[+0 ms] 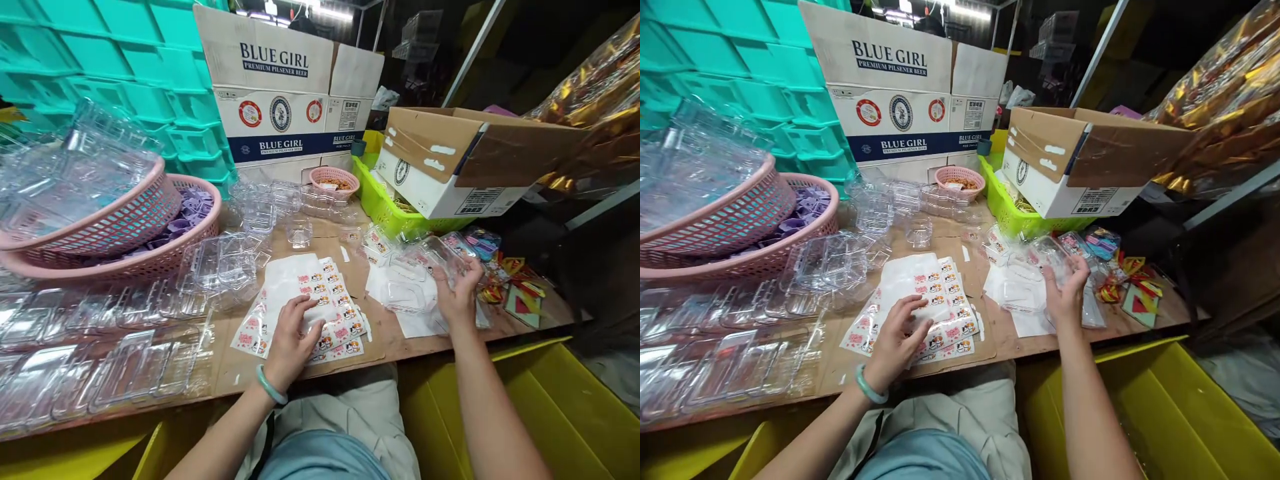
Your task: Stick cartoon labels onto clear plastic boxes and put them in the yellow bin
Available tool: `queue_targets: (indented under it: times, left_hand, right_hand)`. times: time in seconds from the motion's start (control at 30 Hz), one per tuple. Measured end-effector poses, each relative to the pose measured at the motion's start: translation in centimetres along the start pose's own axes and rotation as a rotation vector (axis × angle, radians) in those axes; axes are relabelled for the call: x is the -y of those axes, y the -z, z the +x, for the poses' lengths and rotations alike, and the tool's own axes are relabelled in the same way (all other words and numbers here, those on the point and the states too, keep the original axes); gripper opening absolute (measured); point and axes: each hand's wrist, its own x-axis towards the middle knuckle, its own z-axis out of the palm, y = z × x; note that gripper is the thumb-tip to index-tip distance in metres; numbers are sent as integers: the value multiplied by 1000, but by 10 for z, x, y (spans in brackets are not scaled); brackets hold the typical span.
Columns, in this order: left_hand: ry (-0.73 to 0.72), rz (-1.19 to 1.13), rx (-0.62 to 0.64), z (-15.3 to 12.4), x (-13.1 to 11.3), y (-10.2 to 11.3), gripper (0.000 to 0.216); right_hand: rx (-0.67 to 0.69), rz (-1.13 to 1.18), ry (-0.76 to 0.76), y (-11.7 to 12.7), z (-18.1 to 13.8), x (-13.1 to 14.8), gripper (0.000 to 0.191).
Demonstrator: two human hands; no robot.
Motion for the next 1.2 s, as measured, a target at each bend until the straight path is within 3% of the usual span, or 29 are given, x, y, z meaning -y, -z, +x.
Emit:
queue_targets:
  times: [0.1, 0.17, 0.27, 0.33, 0.37, 0.47, 0.57, 0.63, 0.77, 0.83, 0.9, 1.03, 1.13, 1.2]
  left_hand:
    - [-87, 218, -201, 6, 13, 12, 29]
    - [-51, 303, -274, 12, 20, 21, 40]
    - [49, 344, -262, 18, 24, 27, 59]
    - [22, 337, -230, 17, 22, 25, 59]
    - [-15, 334, -227, 16, 20, 23, 55]
    - [-51, 272, -268, 7, 11, 20, 43]
    - [101, 79, -239, -8, 2, 24, 27]
    - [242, -56, -102, -21, -3, 28, 33]
    - [563, -359, 247, -44, -10, 29, 51]
    - [636, -480, 267, -48, -12, 26, 47]
    - [626, -512, 211, -49, -13, 25, 45]
    - [601, -458, 226, -50, -16, 29, 50]
    - [656, -528, 327, -55, -20, 31, 50]
    - [671, -670, 254, -56, -22, 27, 44]
  right_hand:
    - [122, -261, 119, -1, 11, -32, 67]
    - [140, -368, 186, -3, 12, -36, 67]
    - [17, -390, 245, -12, 6, -17, 65]
    - [49, -291, 307, -25, -7, 9, 57]
    - [155, -206, 360, -34, -17, 23, 54]
    - [646, 76, 560, -67, -56, 67, 54]
    - [821, 136, 683, -91, -86, 96, 38]
    - [824, 53, 726, -97, -92, 104, 21]
    - [843, -53, 775, -95, -89, 104, 18]
    - [844, 4, 740, -93, -90, 101, 17]
    - [834, 63, 684, -93, -97, 97, 34]
    - [777, 147, 582, -89, -111, 95, 11]
    - [662, 223, 537, -80, -113, 99, 18]
    - [617, 253, 567, -73, -111, 102, 24]
